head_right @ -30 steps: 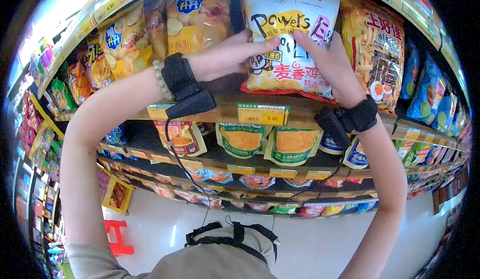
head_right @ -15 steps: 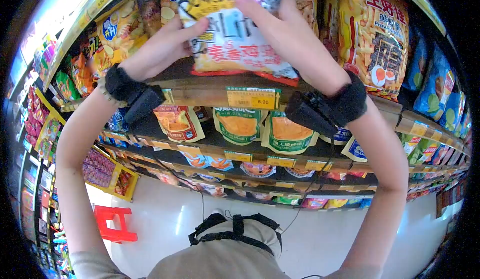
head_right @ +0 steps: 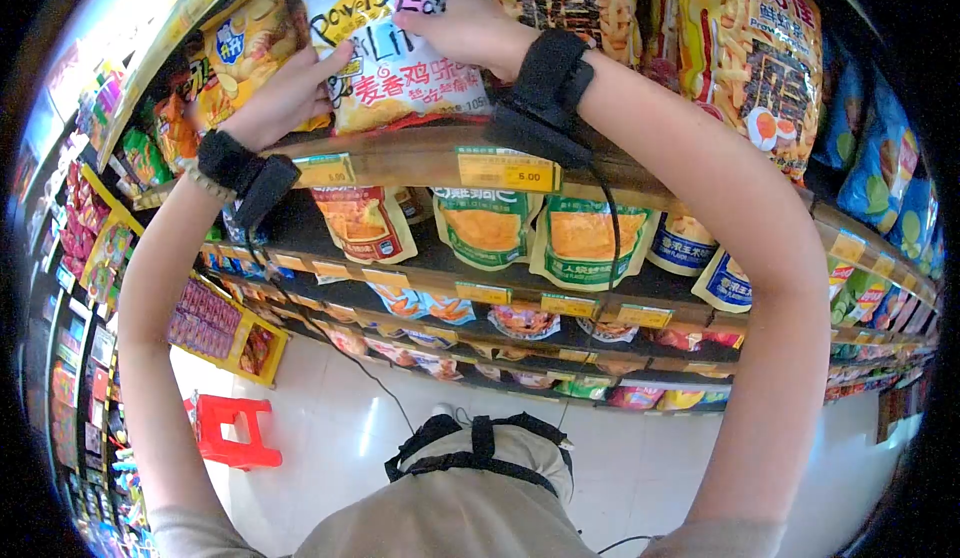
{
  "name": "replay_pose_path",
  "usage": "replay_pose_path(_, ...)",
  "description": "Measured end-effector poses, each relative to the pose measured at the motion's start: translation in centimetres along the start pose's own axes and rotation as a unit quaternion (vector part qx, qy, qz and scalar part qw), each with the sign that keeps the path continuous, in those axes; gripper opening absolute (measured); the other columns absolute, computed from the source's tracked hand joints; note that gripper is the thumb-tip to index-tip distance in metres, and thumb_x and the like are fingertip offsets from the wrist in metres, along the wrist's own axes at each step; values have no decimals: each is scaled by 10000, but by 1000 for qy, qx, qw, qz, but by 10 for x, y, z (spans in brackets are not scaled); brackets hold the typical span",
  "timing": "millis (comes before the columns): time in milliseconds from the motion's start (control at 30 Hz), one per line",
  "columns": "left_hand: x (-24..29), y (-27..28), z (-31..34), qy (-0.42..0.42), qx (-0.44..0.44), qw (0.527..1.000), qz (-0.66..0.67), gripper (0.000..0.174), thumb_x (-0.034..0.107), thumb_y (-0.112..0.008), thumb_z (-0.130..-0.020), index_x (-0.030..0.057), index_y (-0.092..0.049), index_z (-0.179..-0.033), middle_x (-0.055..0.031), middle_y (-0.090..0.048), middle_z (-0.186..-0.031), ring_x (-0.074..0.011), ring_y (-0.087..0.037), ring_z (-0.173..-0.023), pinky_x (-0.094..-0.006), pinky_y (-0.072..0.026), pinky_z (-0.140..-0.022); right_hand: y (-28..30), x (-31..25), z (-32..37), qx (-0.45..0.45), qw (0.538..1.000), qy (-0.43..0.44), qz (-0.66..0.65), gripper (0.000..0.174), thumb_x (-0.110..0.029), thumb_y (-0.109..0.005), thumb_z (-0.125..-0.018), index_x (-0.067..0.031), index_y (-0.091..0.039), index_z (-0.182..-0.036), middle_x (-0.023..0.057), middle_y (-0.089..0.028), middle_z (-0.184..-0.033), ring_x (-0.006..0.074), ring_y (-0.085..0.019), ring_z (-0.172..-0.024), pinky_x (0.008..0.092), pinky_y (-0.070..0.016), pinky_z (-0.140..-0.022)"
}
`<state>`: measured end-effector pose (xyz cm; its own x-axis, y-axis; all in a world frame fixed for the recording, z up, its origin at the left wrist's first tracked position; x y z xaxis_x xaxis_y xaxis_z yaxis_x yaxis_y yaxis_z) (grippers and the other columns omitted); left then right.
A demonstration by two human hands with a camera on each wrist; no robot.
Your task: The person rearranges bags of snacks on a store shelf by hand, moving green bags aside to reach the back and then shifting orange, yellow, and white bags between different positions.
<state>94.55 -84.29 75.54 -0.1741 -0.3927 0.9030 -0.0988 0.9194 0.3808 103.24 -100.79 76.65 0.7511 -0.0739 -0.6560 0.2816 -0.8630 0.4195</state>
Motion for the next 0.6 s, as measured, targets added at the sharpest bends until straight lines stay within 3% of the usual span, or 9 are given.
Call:
replay_pose_path(33, 0, -1, -1, 8, -13, 1000, -6, 437, 383, -522, -888, 89, -426, -1196, -19, -544, -1136, -119, -544, -1005, -300, -439, -855, -1, 13, -4, 12, 998, -58, 0, 479, -354, -615, -808, 79, -565, -1006, 157, -633, -885, 210, -630, -732, 316, -494, -666)
replay_pose_path(133, 0, 1, -2, 10, -12, 1000, -11, 429, 350, -507, -902, 103, -412, -1240, -19, -526, -1189, -126, -532, -1037, -331, -431, -882, 2, 7, 1, -10, 1000, 18, -11, 486, -366, -625, -796, 79, -574, -986, 145, -639, -862, 211, -631, -704, 321, -495, -651)
replay_pose_path(200, 11, -7, 7, -27, -33, 999, -12, 428, 384, -494, -902, 81, -421, -1196, -24, -531, -1157, -117, -514, -1036, -308, -422, -878, 5, 5, 5, 14, 999, 37, 17, 465, -327, -639, -785, 73, -558, -1007, 167, -630, -906, 212, -623, -811, 320, -480, -722)
replay_pose_path(367, -1, 8, -3, -35, -31, 999, -11, 448, 353, -477, -914, 100, -356, -1264, -23, -489, -1224, -138, -486, -1097, -352, -413, -910, 4, 1, 14, -17, 1000, -15, -21, 510, -303, -646, -781, 65, -457, -1078, 160, -594, -985, 217, -598, -901, 321, -469, -762)
replay_pose_path(500, -10, 10, -7, -34, -40, 999, -5, 478, 366, -476, -912, 120, -320, -1290, -28, -448, -1272, -155, -464, -1137, -404, -406, -922, 2, 8, 12, -8, 1000, -27, 0, 496, -304, -641, -783, 63, -459, -1063, 164, -592, -986, 238, -599, -890, 326, -464, -778)
replay_pose_path(600, -6, 5, 0, -32, -22, 999, -7, 507, 388, -475, -908, 110, -304, -1296, -50, -450, -1261, -165, -474, -1115, -403, -409, -914, 2, 17, 10, 23, 999, 23, 31, 532, -312, -633, -786, 67, -445, -1108, 173, -583, -1017, 252, -593, -909, 331, -459, -791)
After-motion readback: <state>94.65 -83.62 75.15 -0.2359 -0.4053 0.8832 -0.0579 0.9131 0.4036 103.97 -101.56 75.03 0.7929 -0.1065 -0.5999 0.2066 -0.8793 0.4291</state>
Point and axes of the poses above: each hand's wrist, its own z-axis away from the middle knuckle, its own y-axis out of the back of the hand, x = y × z, the point moved 5 cm from there along -z, towards the middle knuckle
